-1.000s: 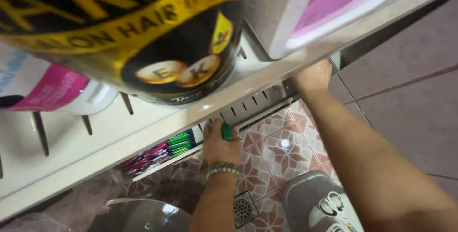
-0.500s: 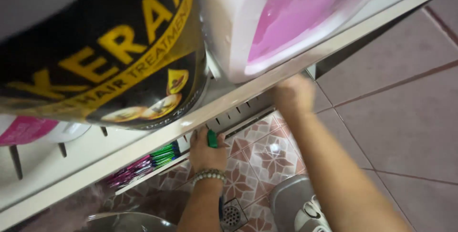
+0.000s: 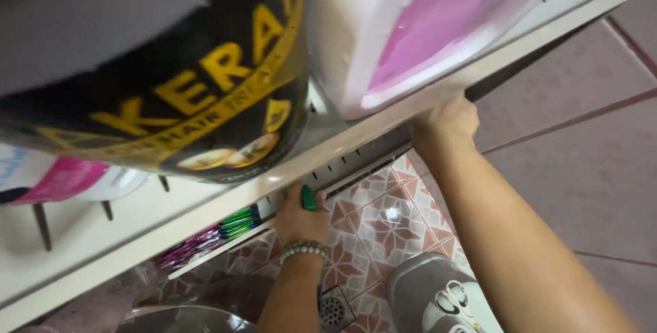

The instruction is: Organizing and cleaning toiletries and cleaning supplies on a bathroom shelf unit.

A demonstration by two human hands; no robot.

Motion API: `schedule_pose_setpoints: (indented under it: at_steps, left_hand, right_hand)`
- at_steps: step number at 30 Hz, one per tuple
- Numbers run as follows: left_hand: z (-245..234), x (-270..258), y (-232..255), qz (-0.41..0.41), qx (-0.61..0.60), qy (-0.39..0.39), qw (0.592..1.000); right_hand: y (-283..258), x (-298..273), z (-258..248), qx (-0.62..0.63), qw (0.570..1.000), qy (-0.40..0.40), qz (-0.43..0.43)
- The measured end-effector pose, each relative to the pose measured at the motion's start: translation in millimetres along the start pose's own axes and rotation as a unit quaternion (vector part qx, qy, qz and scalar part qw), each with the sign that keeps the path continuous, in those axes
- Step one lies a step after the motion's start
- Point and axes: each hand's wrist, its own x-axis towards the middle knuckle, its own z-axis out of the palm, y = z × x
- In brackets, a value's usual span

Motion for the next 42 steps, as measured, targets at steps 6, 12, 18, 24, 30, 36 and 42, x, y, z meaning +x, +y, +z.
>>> schedule_pose_setpoints:
  at_steps: [6, 12, 18, 24, 30, 36, 42]
  left_hand:
    - [-14.9, -1.4, 6.2, -0.056, -0.007, -0.041, 0.998]
    - [-16.5, -1.0, 4.9, -0.061, 0.014, -0.069, 0.996]
    - [-29.5, 0.3, 5.8, -0.099, -0.007, -0.079, 0.992]
    - [-13.6, -1.9, -16.1, -0.084, 0.010, -0.069, 0.994]
    - [1.5, -3.4, -26.4, -0.042, -0.015, -0.041, 0.998]
    - [3.3, -9.1, -26.6, -0.028, -0.013, -0.011, 0.999]
    - [0.6, -9.0, -29.2, -0.007, -0.024, -0.003, 1.000]
  right_hand:
    - [-23.3, -1.9, 2.1, 0.091, 0.995, 0.037, -0.029]
    - [-15.7, -34.0, -5.8, 0.087, 0.995, 0.002, 0.053]
    - [-31.5, 5.5, 56.9, 0.034, 0.995, 0.078, -0.050]
    - [-59.0, 20.1, 108.3, 0.249, 0.954, 0.125, -0.113]
    - [-149.6, -16.3, 169.7, 0.263, 0.927, 0.014, -0.268]
    - [-120.5, -15.7, 142.3, 0.202, 0.904, 0.058, -0.372]
    - [-33.6, 43.9, 112.8, 0.094, 0.871, 0.189, -0.444]
